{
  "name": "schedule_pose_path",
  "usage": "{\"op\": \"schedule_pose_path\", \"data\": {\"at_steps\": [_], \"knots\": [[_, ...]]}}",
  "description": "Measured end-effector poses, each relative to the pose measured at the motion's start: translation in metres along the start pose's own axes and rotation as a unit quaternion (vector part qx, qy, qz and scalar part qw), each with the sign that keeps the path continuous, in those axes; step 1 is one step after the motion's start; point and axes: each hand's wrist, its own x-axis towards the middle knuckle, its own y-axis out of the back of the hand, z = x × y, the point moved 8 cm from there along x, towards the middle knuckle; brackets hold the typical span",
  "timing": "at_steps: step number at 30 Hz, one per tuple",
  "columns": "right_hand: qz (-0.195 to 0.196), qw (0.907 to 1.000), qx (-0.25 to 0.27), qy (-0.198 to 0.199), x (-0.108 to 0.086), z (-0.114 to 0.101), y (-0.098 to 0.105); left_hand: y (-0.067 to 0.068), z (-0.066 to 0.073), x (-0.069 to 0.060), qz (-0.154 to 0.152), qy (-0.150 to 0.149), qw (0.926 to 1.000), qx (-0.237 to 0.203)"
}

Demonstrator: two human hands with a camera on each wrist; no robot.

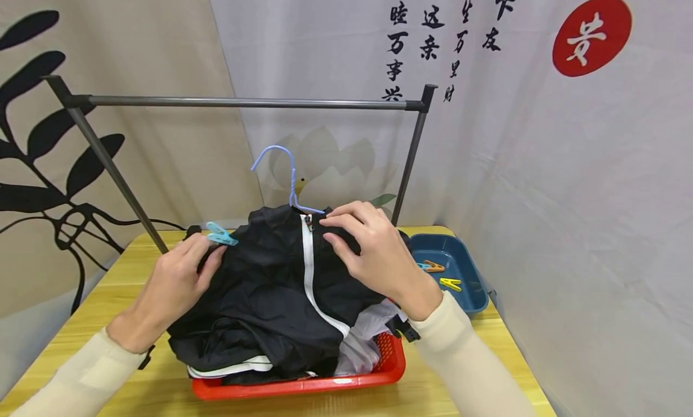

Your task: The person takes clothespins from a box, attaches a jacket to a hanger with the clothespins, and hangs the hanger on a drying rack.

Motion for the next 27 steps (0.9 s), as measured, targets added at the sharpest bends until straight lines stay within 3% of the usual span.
{"op": "schedule_pose_path", "data": {"at_steps": [13, 21, 27], "knots": [[0.024, 0.9972, -0.021, -0.068, -0.027, 0.047, 0.042, 0.002, -0.001, 0.005, 0.018, -0.011, 0.9998, -0.005], [0.036, 0.9938, -0.036, -0.099, -0.049, 0.083, 0.058, 0.002, -0.002, 0.003, 0.011, 0.000, 0.9999, -0.009], [0.023, 0.9911, -0.057, -0.118, -0.064, 0.107, 0.065, -0.001, -0.004, 0.002, -0.001, 0.013, 0.9998, -0.013]]}}
